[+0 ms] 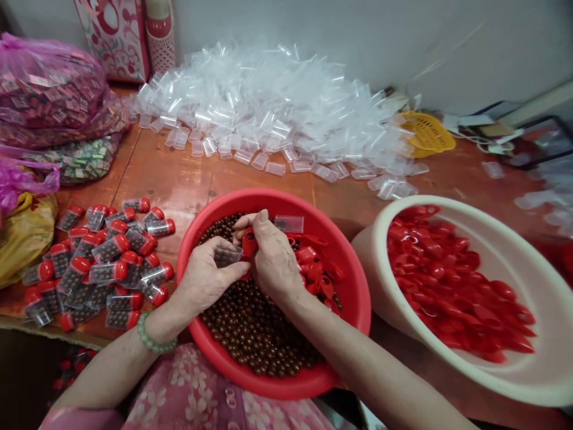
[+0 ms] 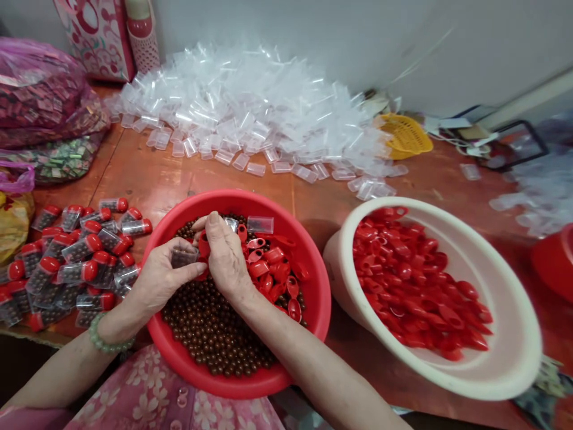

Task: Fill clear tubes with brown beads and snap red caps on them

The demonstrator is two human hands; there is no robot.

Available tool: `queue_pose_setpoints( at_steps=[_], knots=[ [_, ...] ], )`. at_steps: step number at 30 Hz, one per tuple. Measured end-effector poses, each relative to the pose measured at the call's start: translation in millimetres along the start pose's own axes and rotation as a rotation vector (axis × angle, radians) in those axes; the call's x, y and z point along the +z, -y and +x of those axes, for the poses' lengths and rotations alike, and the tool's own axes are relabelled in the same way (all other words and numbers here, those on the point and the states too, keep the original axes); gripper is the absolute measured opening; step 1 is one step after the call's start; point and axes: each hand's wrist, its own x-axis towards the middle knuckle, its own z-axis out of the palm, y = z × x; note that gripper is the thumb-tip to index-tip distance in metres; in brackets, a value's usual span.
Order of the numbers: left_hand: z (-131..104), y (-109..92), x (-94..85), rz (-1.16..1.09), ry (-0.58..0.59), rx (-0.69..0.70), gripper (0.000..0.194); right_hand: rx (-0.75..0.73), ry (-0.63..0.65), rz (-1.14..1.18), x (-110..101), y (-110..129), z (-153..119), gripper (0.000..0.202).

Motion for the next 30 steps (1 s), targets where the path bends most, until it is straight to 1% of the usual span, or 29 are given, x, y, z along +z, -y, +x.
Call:
queue_pose_setpoints(
  at_steps=[2,4,6,8,10,12,14,16,18,21,24,27,29,30],
  knots=[
    [1,2,-4.5,-0.053,-0.033,-0.002,0.022,0.013,0.089,-0.005,-10,-3,1,0.046],
    [3,4,-7.9,-0.122,-0.042,-0.003,0.024,0.011,0.176,-0.017,-22,-3,2,0.039],
    [4,6,-9.5,-0.196,-0.017,-0.003,0.026,0.003,0.27,-0.023,-35,-2,1,0.034],
    [5,8,-9.8,-0.241,0.014,0.001,0.028,-0.026,0.315,-0.053,-46,2,0,0.03],
    [6,9,-9.3,-0.279,0.005,0.01,0.029,-0.108,0.309,-0.153,-54,8,-1,0.025],
    [6,10,-8.4,-0.305,-0.036,0.014,0.029,-0.239,0.331,-0.313,-58,14,-1,0.02],
    [6,10,-7.5,-0.333,-0.073,0.004,0.029,-0.374,0.395,-0.485,-59,19,-2,0.016],
    [6,10,-6.9,-0.368,-0.069,-0.014,0.031,-0.468,0.454,-0.639,-58,22,-3,0.016],
    [6,10,-6.7,-0.389,-0.06,-0.022,0.032,-0.524,0.479,-0.758,-56,23,-5,0.02],
    [5,9,-6.7,-0.344,-0.072,-0.023,0.029,-0.586,0.497,-0.875,-52,23,-8,0.027],
    [4,7,-6.7,-0.29,-0.079,-0.017,0.025,-0.623,0.531,-0.968,-51,25,-8,0.028],
    [3,6,-6.6,-0.288,-0.066,-0.01,0.024,-0.603,0.573,-1.036,-50,25,-7,0.021],
    [3,7,-6.7,-0.323,-0.046,-0.014,0.024,-0.572,0.578,-1.021,-50,24,-7,0.017],
    [3,7,-6.9,-0.347,-0.028,-0.016,0.023,-0.554,0.575,-0.992,-51,23,-7,0.019]
  ],
)
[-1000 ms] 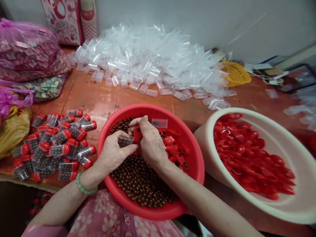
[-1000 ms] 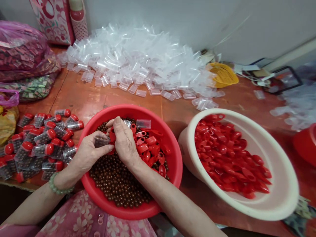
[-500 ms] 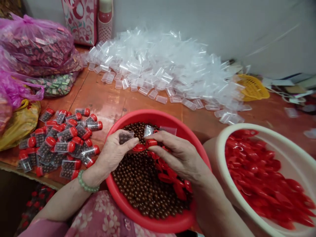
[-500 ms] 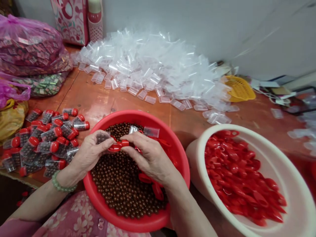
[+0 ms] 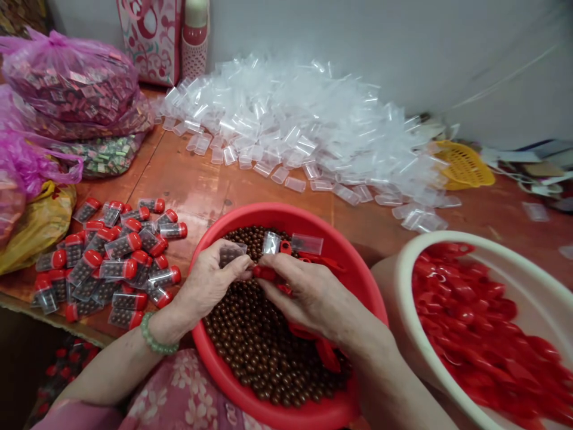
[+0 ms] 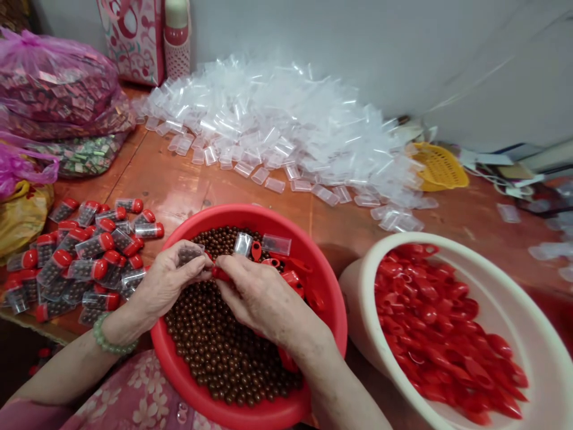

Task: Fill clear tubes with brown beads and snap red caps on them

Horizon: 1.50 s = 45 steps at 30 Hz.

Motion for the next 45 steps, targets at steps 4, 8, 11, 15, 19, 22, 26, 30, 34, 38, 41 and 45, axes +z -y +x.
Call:
queue_pose_setpoints(
  at_steps=[4,8,11,15,19,22,26,30,34,38,41,45],
  knots=[
    [0,1,-2.4,-0.026,0.066,-0.001,0.021,0.009,-0.055,0.194,3,-8,-2,0.027],
    [0,2,-4.4,0.005,0.104,0.002,0.026,0.153,-0.248,0.475,5,-17,-1,0.013],
    [-1,0,-3.6,0.004,0.141,-0.042,0.025,0.311,-0.507,0.827,9,-16,5,0.018],
    [-3,-3,-1.4,0.021,0.156,-0.076,0.024,0.383,-0.668,1.035,19,-2,18,0.02],
    [-3,-3,-0.6,0.049,0.221,-0.067,0.025,0.356,-0.689,0.987,32,10,24,0.016],
    [-3,-2,-1.5,0.114,0.256,-0.059,0.028,0.336,-0.693,0.897,38,11,21,0.014],
    [-3,0,-3.2,0.173,0.257,-0.069,0.026,0.318,-0.689,0.766,38,7,15,0.009],
    [-2,5,-4.6,0.274,0.273,-0.003,0.025,0.219,-0.651,0.633,39,1,11,0.007],
    [-2,8,-6.1,0.409,0.278,0.064,0.016,0.127,-0.685,0.607,48,-2,8,0.014],
    [-4,8,-5.8,0.436,0.287,0.056,0.012,0.15,-0.748,0.657,54,3,8,0.014],
    [-5,7,-5.3,0.426,0.289,0.052,0.011,0.152,-0.756,0.623,56,7,7,0.013],
    [-4,5,-5.9,0.339,0.299,-0.017,0.012,0.074,-0.709,0.471,56,3,2,0.017]
  ],
)
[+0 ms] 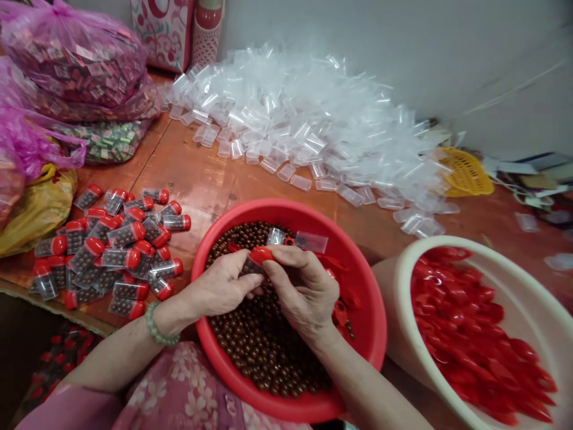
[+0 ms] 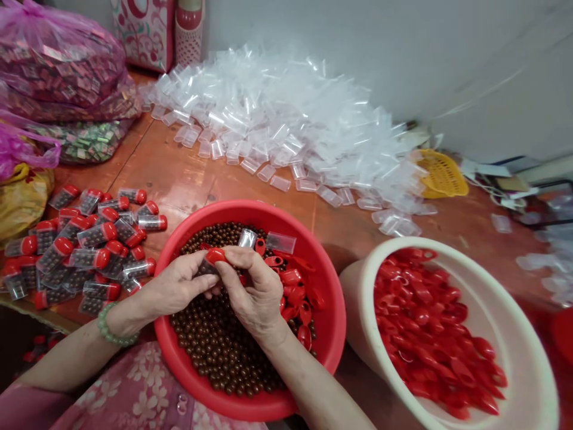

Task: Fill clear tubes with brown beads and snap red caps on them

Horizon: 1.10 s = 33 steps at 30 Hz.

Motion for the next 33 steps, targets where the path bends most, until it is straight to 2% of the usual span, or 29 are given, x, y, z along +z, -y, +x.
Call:
queue_pose_setpoints(
  at_steps=[4,6,10,14,17,21,28,33],
  knots=[
    [0,-3,-1.2,-0.119,-0.047,-0.058,0.015,-0.221,0.23,-0.233,-6,-4,4,0.058],
    [0,-4,-0.9,-0.201,-0.04,-0.113,0.017,-0.294,0.266,-0.36,-7,-3,6,0.07],
    [1,-4,0.1,-0.31,-0.046,-0.059,0.019,-0.361,0.298,-0.581,-5,2,9,0.07],
    [1,-4,-0.1,-0.353,-0.057,-0.011,0.027,-0.436,0.367,-0.681,-4,7,13,0.074],
    [2,-2,0.2,-0.422,-0.036,-0.026,0.036,-0.473,0.377,-0.685,-4,7,17,0.074],
    [2,-1,0.5,-0.473,-0.003,-0.019,0.045,-0.496,0.311,-0.66,-2,5,16,0.069],
    [0,-3,-1.2,-0.517,0.055,-0.039,0.044,-0.524,0.267,-0.608,-1,6,18,0.068],
    [4,-1,-2.1,-0.569,-0.003,-0.096,0.051,-0.512,0.283,-0.624,-2,2,17,0.074]
  ],
)
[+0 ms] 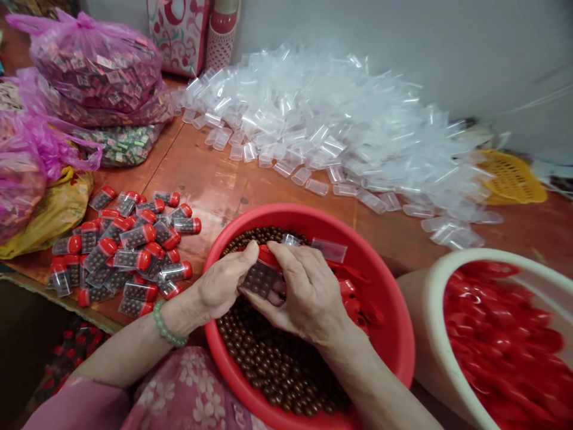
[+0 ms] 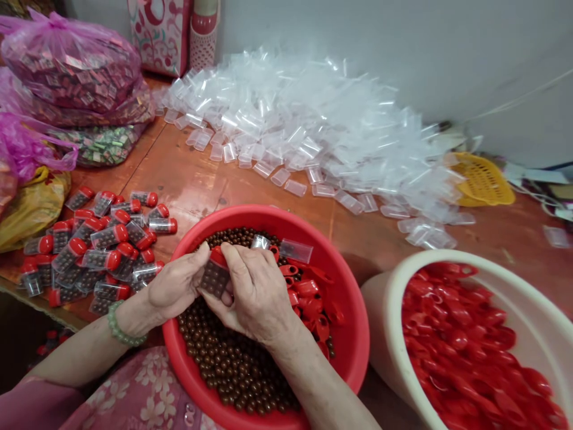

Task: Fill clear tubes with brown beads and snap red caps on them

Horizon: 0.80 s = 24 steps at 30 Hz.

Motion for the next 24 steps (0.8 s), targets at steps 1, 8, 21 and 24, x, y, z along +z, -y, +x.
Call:
queue_pose_setpoints(
  at_steps=[1,8,21,24],
  knots=[
    [1,1,-0.1,0.0,-0.024,-0.005,0.05,0.018,0.015,0.014,1,0,-2,0.074],
    [4,8,-1.1,0.023,-0.085,-0.02,0.054,0.037,0.052,0.101,1,2,-4,0.073],
    [-2,-4,3.8,0.248,0.001,0.003,0.026,0.267,0.279,0.516,-24,-9,-2,0.068],
    [-2,-5,4.8,0.423,0.053,0.02,0.008,0.419,0.203,0.678,-27,-13,-3,0.035]
  ],
)
